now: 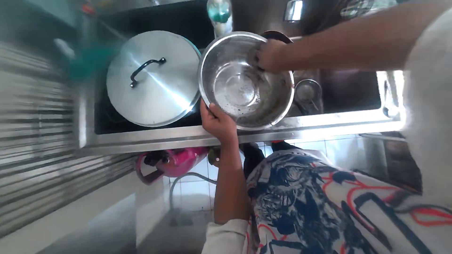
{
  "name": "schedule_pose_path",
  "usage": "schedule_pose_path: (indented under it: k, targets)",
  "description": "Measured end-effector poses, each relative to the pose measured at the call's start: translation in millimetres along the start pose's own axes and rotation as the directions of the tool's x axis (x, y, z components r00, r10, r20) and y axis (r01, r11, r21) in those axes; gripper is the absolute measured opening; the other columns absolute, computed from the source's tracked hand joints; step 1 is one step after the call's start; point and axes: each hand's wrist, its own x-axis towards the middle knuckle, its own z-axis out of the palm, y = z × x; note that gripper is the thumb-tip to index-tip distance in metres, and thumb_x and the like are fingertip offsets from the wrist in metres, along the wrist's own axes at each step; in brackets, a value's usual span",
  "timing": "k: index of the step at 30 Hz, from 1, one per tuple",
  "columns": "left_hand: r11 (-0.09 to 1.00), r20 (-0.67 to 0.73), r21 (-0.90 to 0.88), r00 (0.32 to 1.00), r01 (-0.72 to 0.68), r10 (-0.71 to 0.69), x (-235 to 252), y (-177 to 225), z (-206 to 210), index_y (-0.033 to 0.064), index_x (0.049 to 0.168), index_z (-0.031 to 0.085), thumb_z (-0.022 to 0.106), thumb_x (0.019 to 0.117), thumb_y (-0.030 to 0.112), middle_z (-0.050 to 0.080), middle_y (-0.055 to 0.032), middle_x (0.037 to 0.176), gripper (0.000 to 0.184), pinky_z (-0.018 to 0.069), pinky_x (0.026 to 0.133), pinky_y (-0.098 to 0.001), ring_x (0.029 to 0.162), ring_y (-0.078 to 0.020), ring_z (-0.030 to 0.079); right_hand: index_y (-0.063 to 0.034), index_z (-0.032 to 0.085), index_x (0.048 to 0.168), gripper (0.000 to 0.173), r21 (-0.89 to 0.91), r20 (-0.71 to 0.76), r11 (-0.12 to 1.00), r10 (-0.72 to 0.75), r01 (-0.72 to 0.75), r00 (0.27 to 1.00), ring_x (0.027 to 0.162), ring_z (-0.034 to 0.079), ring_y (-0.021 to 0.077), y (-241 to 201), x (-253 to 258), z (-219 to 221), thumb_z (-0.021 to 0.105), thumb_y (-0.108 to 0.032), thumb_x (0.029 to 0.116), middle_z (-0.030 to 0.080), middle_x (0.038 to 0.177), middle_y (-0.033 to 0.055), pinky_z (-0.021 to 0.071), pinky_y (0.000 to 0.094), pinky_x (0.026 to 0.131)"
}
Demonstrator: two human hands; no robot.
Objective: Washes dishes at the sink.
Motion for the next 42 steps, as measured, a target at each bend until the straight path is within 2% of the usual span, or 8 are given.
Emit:
schedule_pose_path:
  k: [4,7,12,16,20,30,37,42]
  targets:
    - [0.999,0.036,0.031,0.999,-0.032,0.031,-6,3,8,-0.0100,0.138,0.055,0.044,0.1090,0.009,0.071,-0.0198,0.113,0.037,0.0571,0.086,-0.0237,0.094,-0.0093,0.071,0.0001,0.074,0.099,0.029,0.326,0.212,0.945,-0.080,0.006,0.974,0.101,0.067,0.0452,-32,-38,55,0.074,-0.029,0.0936,0.071,0.101,0.0237,0.0499,0.0695,0.087]
    - [0.994,0.084,0.095,0.995,-0.056,0.048,-5,2,8,-0.0093,0.143,0.052,0.044,0.1090,0.010,0.071,-0.0216,0.112,0.040,0.0574,0.084,-0.0250,0.091,-0.0110,0.071,-0.0090,0.079,0.101,0.022,0.473,0.008,0.867,-0.179,0.154,0.984,0.094,0.070,0.0401,-30,-30,73,0.074,-0.029,0.0952,0.074,0.095,0.0168,0.0522,0.0688,0.085]
    - [0.984,0.046,0.107,0.990,-0.141,0.136,-3,0,10,-0.0119,0.137,0.056,0.048,0.1056,0.004,0.073,-0.0193,0.106,0.036,0.0553,0.081,-0.0175,0.087,-0.0034,0.070,0.0019,0.066,0.128,0.033,0.020,-0.089,0.997,-0.066,0.068,0.994,0.133,0.048,0.0535,18,-7,6,0.065,-0.002,0.0953,0.047,0.149,0.0308,0.0444,0.0688,0.101]
    - [0.984,0.011,0.032,0.985,-0.173,0.173,-7,3,17,-0.0139,0.135,0.056,0.047,0.1052,0.002,0.071,-0.0208,0.117,0.035,0.0551,0.090,-0.0187,0.100,-0.0058,0.071,0.0069,0.069,0.116,0.025,0.145,0.045,0.987,0.062,-0.068,0.997,0.122,0.056,0.0548,12,-27,41,0.066,-0.008,0.0962,0.047,0.148,0.0320,0.0488,0.0716,0.091]
    - [0.956,0.046,0.061,0.957,-0.288,0.286,-14,-2,27,-0.0157,0.134,0.056,0.049,0.1032,0.002,0.072,-0.0220,0.111,0.036,0.0570,0.086,-0.0223,0.093,-0.0100,0.072,-0.0055,0.075,0.110,0.024,0.555,0.017,0.831,-0.046,0.029,0.999,0.106,0.067,0.0425,-56,-53,104,0.071,-0.024,0.0961,0.070,0.110,0.0210,0.0520,0.0677,0.090]
    - [0.970,0.112,0.072,0.968,-0.233,0.224,-25,-5,10,-0.0138,0.135,0.054,0.051,0.1033,0.002,0.070,-0.0200,0.112,0.036,0.0562,0.085,-0.0210,0.094,-0.0069,0.069,0.0066,0.068,0.119,0.030,0.321,0.027,0.928,0.192,-0.190,0.981,0.134,0.047,0.0535,-8,-22,78,0.070,-0.010,0.0940,0.046,0.148,0.0329,0.0449,0.0681,0.103]
    - [0.951,0.033,0.029,0.951,-0.307,0.306,-30,-14,19,-0.0165,0.131,0.055,0.052,0.1026,0.001,0.070,-0.0208,0.112,0.034,0.0565,0.088,-0.0205,0.097,-0.0072,0.070,-0.0042,0.075,0.114,0.024,0.786,-0.070,0.614,-0.029,0.073,0.997,0.104,0.069,0.0404,-108,-25,99,0.062,-0.017,0.0990,0.072,0.107,0.0206,0.0523,0.0655,0.091]
    - [0.955,0.041,0.025,0.955,-0.295,0.294,-26,-12,19,-0.0186,0.132,0.054,0.053,0.0971,-0.004,0.070,-0.0229,0.114,0.038,0.0543,0.091,-0.0196,0.100,-0.0079,0.070,0.0002,0.069,0.122,0.028,0.542,0.071,0.823,0.157,-0.170,0.985,0.128,0.055,0.0495,-55,-32,108,0.066,-0.015,0.0990,0.056,0.138,0.0282,0.0481,0.0697,0.098]
